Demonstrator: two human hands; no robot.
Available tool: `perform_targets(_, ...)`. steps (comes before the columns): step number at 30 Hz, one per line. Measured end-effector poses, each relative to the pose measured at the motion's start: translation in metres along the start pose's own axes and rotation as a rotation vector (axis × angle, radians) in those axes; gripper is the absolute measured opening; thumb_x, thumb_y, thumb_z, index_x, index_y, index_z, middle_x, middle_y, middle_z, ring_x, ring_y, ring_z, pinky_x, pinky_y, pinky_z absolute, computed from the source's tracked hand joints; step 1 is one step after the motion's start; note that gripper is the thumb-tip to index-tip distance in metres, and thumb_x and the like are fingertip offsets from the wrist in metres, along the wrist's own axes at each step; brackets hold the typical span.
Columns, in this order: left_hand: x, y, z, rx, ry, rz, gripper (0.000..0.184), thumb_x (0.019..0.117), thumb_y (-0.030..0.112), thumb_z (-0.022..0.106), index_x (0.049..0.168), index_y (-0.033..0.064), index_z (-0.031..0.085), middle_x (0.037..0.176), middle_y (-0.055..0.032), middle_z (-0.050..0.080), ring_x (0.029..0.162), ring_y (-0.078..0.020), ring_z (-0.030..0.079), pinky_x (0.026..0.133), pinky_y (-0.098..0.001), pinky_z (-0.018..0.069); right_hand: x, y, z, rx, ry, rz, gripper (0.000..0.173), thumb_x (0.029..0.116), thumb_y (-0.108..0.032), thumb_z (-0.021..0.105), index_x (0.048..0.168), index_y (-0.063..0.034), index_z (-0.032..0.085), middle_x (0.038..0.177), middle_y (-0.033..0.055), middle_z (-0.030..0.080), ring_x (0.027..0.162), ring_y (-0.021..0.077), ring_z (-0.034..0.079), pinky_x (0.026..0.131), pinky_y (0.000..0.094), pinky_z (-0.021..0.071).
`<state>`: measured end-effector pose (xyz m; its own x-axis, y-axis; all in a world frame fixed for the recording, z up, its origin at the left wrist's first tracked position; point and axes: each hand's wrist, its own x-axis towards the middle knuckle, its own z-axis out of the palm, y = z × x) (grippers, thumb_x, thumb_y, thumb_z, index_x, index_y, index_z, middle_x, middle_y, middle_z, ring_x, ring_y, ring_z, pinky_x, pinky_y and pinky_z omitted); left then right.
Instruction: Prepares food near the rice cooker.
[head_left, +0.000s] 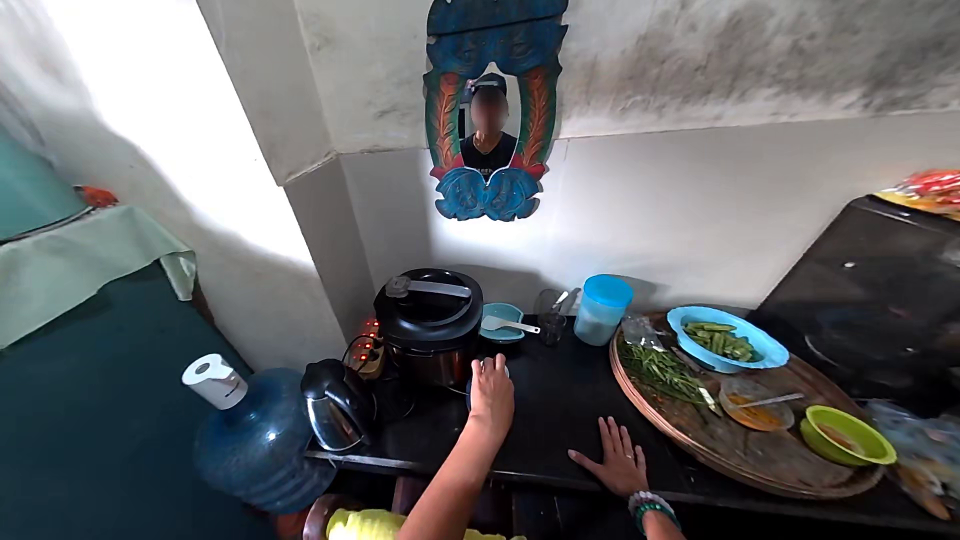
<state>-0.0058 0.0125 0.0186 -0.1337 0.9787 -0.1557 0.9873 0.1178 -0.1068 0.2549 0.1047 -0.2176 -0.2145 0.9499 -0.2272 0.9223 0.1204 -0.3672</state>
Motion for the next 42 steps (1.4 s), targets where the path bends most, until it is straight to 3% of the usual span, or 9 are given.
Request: perform_targets(42, 0.0011, -0.0005, 0.0020, 0.014, 0.002, -0.005, 0.032, 0.0961, -0.005, 0.051, 0.126, -0.0062, 0.064, 0.155, -0.0167, 0.043, 0.129, -0.0345, 0.052, 0.103, -0.0521, 0.0433, 0.0030, 0.0008, 0.0017, -0.021, 0.008, 0.008, 0.131, 0.0734, -0.089, 0.060, 0.166, -0.0126, 0.008, 0.174, 0.0087, -0.001, 0.159, 0.0320, -0.007, 0.124, 0.0619, -0.0054)
